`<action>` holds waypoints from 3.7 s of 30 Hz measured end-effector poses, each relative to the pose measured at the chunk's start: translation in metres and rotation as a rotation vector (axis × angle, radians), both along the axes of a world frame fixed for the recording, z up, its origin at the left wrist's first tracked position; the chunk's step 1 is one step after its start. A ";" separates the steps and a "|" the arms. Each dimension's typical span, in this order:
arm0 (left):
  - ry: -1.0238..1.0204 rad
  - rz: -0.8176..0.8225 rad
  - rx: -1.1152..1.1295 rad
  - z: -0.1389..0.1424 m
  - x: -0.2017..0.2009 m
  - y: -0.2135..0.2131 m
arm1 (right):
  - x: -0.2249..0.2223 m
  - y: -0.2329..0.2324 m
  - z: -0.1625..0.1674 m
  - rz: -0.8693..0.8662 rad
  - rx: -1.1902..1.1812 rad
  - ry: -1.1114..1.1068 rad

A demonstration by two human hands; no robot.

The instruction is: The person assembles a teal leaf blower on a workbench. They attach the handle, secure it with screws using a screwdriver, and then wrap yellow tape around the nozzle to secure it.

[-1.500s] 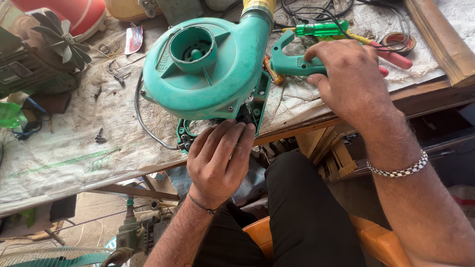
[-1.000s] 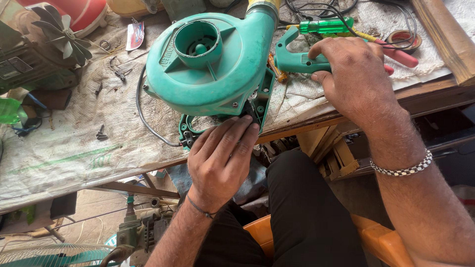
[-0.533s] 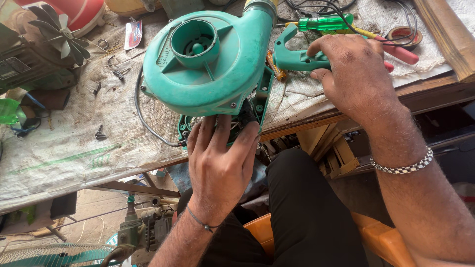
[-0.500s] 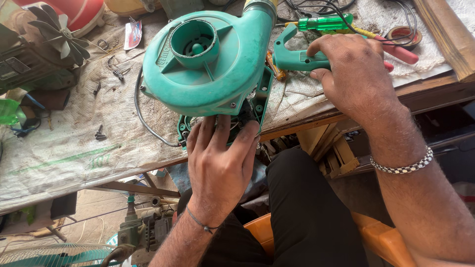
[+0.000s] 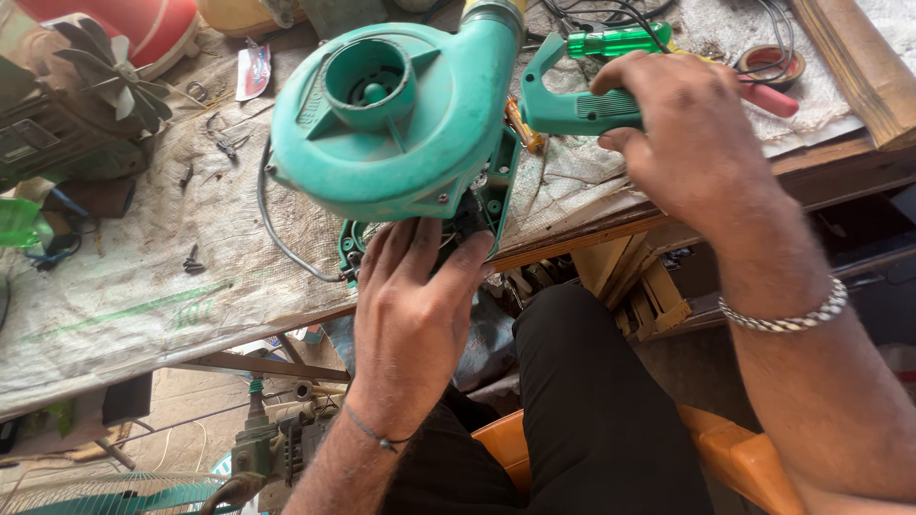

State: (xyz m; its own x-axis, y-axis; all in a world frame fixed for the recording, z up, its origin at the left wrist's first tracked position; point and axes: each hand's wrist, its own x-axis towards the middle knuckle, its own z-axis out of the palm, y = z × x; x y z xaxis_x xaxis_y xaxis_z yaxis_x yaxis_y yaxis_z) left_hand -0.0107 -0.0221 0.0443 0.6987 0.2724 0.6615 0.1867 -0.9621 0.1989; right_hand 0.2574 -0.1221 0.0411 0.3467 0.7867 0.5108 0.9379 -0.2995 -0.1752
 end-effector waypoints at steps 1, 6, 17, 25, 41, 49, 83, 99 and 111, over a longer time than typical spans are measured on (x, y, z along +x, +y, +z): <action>-0.010 0.021 0.033 -0.002 0.001 -0.001 | 0.000 -0.003 0.003 0.014 0.014 -0.013; -0.021 0.083 0.108 -0.011 0.002 0.000 | -0.007 -0.024 0.025 0.035 0.070 -0.094; -0.047 0.072 0.128 -0.021 0.002 0.004 | -0.022 -0.068 0.062 0.253 -0.052 -0.006; -0.108 0.023 0.129 -0.018 -0.006 0.000 | -0.025 -0.081 0.056 0.434 -0.101 0.080; -0.340 -0.090 -0.318 -0.020 -0.056 -0.007 | -0.090 -0.033 0.046 0.686 -0.058 0.434; -0.437 -0.122 -0.340 -0.032 -0.058 0.022 | -0.082 -0.017 0.045 0.540 0.042 0.093; -0.405 -0.119 -0.429 -0.040 -0.043 0.056 | -0.086 -0.003 0.032 0.440 0.124 0.206; -0.294 0.038 -0.398 -0.027 -0.044 0.046 | -0.086 -0.004 0.034 0.433 0.118 0.189; -0.065 -0.047 0.101 -0.006 -0.023 0.002 | -0.090 -0.003 0.038 0.440 0.108 0.200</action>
